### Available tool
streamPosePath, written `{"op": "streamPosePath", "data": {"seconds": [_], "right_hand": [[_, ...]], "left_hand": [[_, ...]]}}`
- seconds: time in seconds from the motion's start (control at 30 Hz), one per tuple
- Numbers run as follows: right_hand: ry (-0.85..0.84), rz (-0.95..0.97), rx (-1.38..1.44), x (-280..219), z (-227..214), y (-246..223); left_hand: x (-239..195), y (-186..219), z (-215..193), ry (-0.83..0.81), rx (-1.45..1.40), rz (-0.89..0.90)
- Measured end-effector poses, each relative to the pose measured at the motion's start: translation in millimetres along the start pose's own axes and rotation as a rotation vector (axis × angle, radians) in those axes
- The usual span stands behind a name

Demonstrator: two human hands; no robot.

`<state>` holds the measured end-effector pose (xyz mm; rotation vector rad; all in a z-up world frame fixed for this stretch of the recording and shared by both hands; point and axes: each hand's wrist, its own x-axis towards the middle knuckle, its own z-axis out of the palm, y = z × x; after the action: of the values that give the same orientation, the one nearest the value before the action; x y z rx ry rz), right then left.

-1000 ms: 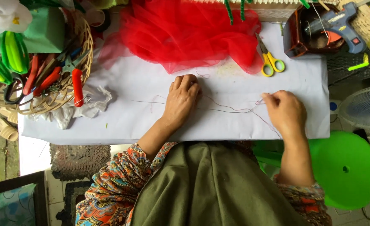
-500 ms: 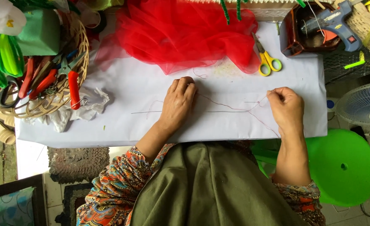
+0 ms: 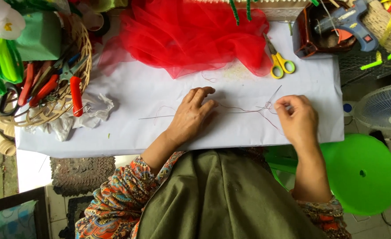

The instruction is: Cutting a piece of red tulle fabric with scissors and then smoothing and folding it on a work surface.

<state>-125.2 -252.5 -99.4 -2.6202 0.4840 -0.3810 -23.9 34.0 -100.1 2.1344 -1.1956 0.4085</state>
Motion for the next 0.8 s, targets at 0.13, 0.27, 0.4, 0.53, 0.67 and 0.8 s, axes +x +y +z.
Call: {"op": "streamPosePath", "data": {"seconds": [0.13,0.27,0.4,0.53,0.67,0.8], "right_hand": [[0.0,-0.066,-0.017,-5,6,-7],[0.007,-0.095,-0.061,-3,12,-5],[0.035,-0.149,-0.055,2,13,4],[0.022,-0.285,-0.088,11,-5,-5],[0.014,-0.501,-0.168,23,-3,14],[-0.007,-0.562,-0.22,29,-6,19]], "left_hand": [[1,11,4,0.018,-0.007,-0.017],[-5,18,11,-0.064,0.015,0.003],[-15,20,18,-0.194,0.144,0.05],[-14,23,16,-0.296,0.116,0.001],[-16,22,22,-0.246,0.159,0.013],[-17,20,21,-0.172,0.093,-0.028]]}}
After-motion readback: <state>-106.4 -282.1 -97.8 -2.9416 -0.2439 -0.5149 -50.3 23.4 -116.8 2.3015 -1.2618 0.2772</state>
